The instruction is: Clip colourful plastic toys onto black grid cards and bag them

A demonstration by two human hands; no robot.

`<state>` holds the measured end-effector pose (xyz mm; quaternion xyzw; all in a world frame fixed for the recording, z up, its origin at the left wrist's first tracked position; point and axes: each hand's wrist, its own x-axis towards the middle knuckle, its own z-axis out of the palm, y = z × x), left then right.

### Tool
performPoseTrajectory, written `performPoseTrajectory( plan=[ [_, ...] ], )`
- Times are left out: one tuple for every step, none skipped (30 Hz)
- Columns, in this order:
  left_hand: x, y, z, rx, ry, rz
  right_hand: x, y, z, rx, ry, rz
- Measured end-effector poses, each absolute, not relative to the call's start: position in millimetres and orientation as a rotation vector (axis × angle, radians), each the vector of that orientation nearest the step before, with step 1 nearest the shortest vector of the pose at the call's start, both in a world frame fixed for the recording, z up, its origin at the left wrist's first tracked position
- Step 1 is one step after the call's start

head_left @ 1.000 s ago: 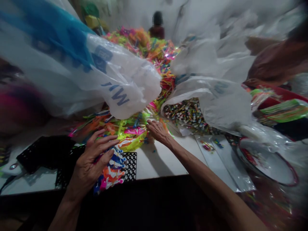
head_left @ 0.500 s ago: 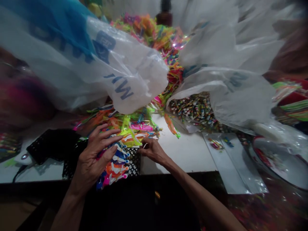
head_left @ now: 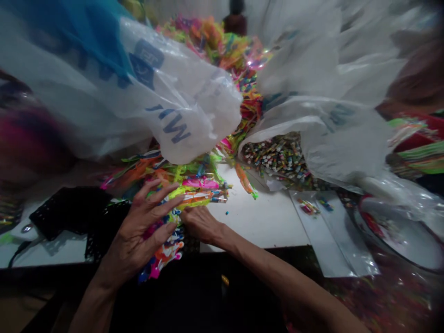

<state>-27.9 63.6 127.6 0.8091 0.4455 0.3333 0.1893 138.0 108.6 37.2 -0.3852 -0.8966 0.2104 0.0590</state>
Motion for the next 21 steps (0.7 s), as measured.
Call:
performPoseTrajectory(
  plan=[
    [-29,64,127,2.298,1.233,0.902,136,109,39,-1.123,-2.776,0.617],
    [-30,65,127,2.312,1.225,0.887,136,109,41,-1.101,-2.814,0.628],
    [-32,66,126,2.314,1.226,0.892,139,110,44,-1.091,-2.828,0.67],
    [-33,67,124,2.309,1.233,0.913,145,112,47,-1.09,-2.818,0.729],
    [-34,67,123,2.306,1.236,0.936,153,115,51,-1.114,-2.78,0.771],
    [-35,68,122,2.305,1.236,0.95,163,118,54,-1.18,-2.723,0.773],
    [-35,68,121,2.304,1.236,0.955,174,123,56,-1.287,-2.66,0.73],
    [-35,68,120,2.3,1.236,0.96,185,128,57,-1.423,-2.603,0.65],
    [-35,68,120,2.296,1.234,0.97,195,134,58,-1.571,-2.564,0.554],
    [-35,67,120,2.289,1.236,0.984,203,139,57,-1.705,-2.551,0.461],
    [-35,67,120,2.281,1.243,0.991,210,144,55,-1.793,-2.568,0.39],
    [-35,67,119,2.272,1.254,0.993,215,147,53,-1.829,-2.608,0.349],
    [-36,66,119,2.266,1.265,0.988,219,149,51,-1.826,-2.653,0.331],
    [-37,66,119,2.262,1.273,0.98,221,149,49,-1.805,-2.684,0.318],
    [-38,66,119,2.262,1.276,0.976,223,148,48,-1.782,-2.695,0.308],
    [-39,65,118,2.264,1.272,0.975,225,145,47,-1.766,-2.685,0.303],
    [-40,65,118,2.268,1.266,0.978,226,141,48,-1.757,-2.653,0.308],
    [-40,65,118,2.27,1.26,0.984,227,136,48,-1.749,-2.6,0.331],
    [-40,65,119,2.271,1.259,0.989,227,131,49,-1.733,-2.523,0.381],
    [-39,65,119,2.271,1.261,0.993,226,126,50,-1.709,-2.424,0.463],
    [-38,65,120,2.268,1.264,0.998,224,122,49,-1.67,-2.315,0.582]
  ],
)
